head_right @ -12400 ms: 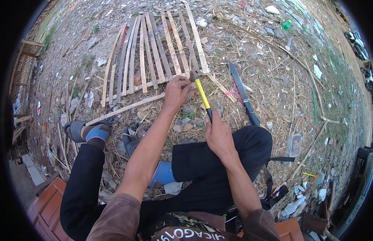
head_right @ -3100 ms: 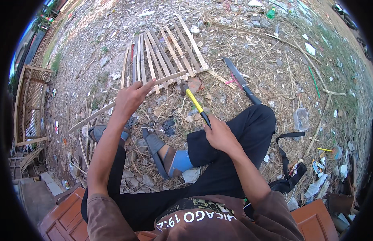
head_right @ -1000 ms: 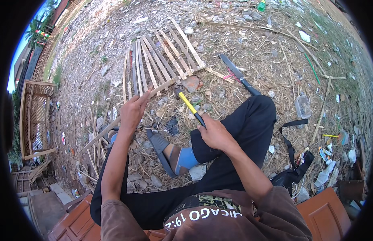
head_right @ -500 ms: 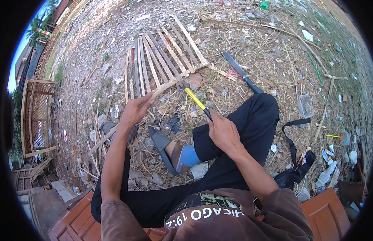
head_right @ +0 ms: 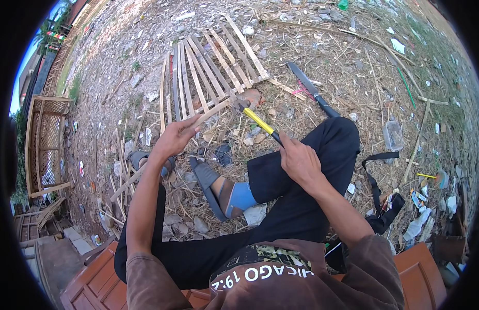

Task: The person assembles a wooden frame by placing thin wood slats across parallel supports and securing them using a hammer.

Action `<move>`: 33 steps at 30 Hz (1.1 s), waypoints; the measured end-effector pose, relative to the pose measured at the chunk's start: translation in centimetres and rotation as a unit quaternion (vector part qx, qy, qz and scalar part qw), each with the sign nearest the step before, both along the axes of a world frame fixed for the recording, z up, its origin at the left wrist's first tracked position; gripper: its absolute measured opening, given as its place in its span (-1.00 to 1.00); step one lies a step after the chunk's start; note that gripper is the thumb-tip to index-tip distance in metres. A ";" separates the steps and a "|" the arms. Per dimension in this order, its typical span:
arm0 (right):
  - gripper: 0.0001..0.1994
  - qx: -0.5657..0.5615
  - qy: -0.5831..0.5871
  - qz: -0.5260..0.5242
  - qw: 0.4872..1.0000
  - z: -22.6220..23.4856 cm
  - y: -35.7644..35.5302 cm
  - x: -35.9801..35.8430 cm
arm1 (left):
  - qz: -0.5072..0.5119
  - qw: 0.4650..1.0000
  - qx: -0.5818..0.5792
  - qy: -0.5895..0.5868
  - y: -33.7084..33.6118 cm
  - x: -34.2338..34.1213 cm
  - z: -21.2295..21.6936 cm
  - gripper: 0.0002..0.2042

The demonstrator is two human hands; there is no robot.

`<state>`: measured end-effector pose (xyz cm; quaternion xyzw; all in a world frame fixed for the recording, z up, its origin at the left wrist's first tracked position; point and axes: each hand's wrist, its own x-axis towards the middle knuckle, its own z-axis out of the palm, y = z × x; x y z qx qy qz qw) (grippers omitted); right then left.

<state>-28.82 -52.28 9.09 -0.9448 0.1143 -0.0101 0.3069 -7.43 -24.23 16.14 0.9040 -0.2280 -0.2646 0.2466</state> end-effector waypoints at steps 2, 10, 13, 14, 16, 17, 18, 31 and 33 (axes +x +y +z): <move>-0.67 -0.007 -0.005 0.008 1.000 -0.3 -0.8 0.1 | -0.009 1.000 0.023 0.010 -0.1 0.1 0.2 -0.55; -0.65 -0.029 -0.022 0.081 0.996 -1.1 -4.0 -0.1 | -0.072 0.997 -0.014 -0.024 1.1 0.1 -0.7 -0.55; -0.65 -0.047 -0.008 0.098 0.994 -0.7 -4.7 0.4 | -0.068 0.998 -0.013 -0.006 1.8 0.4 -0.9 -0.56; -0.65 -0.052 -0.009 0.110 0.993 -0.7 -5.0 0.6 | -0.072 0.997 -0.024 -0.010 1.9 0.5 -1.0 -0.56; -0.65 -0.056 -0.009 0.122 0.991 -0.6 -5.6 0.9 | -0.073 0.997 -0.021 -0.001 2.1 0.8 -1.1 -0.56; -0.65 -0.070 -0.031 0.134 0.988 -0.5 -5.8 0.9 | -0.075 0.997 -0.018 0.009 1.9 0.7 -0.8 -0.55; -0.65 -0.084 -0.053 0.145 0.984 -0.4 -6.0 0.9 | -0.074 0.997 -0.017 0.012 1.7 0.6 -0.6 -0.55; -0.60 -0.031 -0.032 0.177 0.983 0.5 -7.3 2.3 | -0.035 0.994 0.036 -0.099 4.4 1.2 -3.0 -0.53; -0.61 -0.023 -0.038 0.176 0.983 0.2 -7.5 2.6 | -0.050 0.988 0.014 -0.148 4.5 1.7 -2.6 -0.53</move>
